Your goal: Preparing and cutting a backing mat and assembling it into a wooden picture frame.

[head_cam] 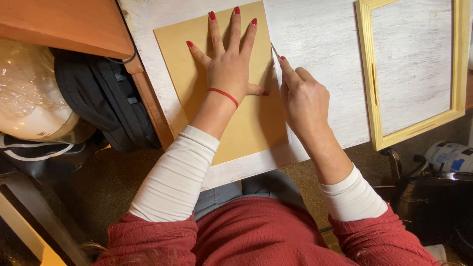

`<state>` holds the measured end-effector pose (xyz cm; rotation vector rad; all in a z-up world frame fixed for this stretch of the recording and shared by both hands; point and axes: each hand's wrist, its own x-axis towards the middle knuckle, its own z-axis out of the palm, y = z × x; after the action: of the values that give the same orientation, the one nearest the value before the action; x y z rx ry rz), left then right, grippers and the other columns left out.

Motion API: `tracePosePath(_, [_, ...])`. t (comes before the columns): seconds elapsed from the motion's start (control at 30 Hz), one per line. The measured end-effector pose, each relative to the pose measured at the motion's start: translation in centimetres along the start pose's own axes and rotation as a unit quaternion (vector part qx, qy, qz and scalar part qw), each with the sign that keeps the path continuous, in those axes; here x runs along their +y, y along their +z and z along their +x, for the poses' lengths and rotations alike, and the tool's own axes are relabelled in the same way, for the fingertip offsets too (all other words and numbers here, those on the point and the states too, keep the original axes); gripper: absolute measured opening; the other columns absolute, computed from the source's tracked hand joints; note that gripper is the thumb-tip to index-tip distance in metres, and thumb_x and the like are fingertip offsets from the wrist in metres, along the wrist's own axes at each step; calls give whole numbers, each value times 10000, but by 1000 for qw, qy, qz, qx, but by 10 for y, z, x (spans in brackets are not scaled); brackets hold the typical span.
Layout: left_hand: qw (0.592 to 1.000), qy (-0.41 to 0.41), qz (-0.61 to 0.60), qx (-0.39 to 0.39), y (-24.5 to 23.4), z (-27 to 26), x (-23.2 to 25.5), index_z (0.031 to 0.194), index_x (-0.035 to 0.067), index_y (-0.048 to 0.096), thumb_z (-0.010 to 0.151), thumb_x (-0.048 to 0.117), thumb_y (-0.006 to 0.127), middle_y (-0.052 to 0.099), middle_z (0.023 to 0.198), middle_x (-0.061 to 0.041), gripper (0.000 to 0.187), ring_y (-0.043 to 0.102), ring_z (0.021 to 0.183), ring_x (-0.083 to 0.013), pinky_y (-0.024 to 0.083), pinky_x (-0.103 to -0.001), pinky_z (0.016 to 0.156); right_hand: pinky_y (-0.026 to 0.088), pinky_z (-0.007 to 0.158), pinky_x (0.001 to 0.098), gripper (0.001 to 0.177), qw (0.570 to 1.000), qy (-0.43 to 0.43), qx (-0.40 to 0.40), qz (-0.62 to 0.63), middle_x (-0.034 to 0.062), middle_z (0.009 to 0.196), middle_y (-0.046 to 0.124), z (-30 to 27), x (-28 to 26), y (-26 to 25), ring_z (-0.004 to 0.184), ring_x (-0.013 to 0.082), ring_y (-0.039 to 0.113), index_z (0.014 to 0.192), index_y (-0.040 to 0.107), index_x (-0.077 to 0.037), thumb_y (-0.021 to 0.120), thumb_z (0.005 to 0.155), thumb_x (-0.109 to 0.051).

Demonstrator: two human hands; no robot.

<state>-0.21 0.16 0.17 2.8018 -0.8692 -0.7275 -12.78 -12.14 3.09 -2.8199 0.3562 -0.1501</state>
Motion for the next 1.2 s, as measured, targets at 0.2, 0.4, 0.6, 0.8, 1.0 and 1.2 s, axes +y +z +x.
tracePosePath(0.2, [1000,2,-4,-11,0,1,-1,1645,354,137,426,729,927,-10,1714,-39,1500,-64,1531,-476,130,-943,1025,474,512,410,405,1000,-6,-22,-2,100,747,593,-19,-1,-9,573,280,597,1345,701,-30,675,941,-19])
tracePosePath(0.4, [1000,9,-1,10,8,2,-3,1651,323,142,452,728,921,5,1713,-57,1486,-60,1526,-490,128,-952,1014,474,503,402,380,999,-3,-35,-15,98,747,594,-34,-3,-15,561,275,593,1339,702,-40,673,960,-28])
tracePosePath(0.6, [1000,15,-23,13,8,1,-3,1647,306,143,447,714,931,52,1703,-61,1492,-40,1515,-509,89,-943,1025,475,501,404,378,999,7,-43,-21,93,755,597,-50,-3,-17,562,277,592,1351,696,-51,688,974,-61])
tracePosePath(0.8, [999,18,-19,20,11,2,-4,1639,286,152,447,700,941,149,1678,-68,1489,34,1517,-494,91,-942,1016,471,493,409,423,997,11,-65,-42,89,737,579,-67,-6,-24,550,273,587,1380,682,-59,689,957,-66])
tracePosePath(1.0, [1000,5,-9,14,12,3,-3,1599,288,221,469,689,935,248,1620,11,1396,140,1486,-455,90,-937,1009,483,510,410,430,996,20,-76,-43,89,747,580,-85,-8,-30,565,273,593,1393,673,-70,689,963,-80])
tracePosePath(1.2, [996,37,-17,78,24,4,-10,1523,226,342,441,733,927,425,1522,-7,1330,251,1412,-440,90,-942,945,484,503,401,489,993,29,-107,-45,82,770,579,-113,-6,-36,565,264,591,1434,637,-76,678,947,-68])
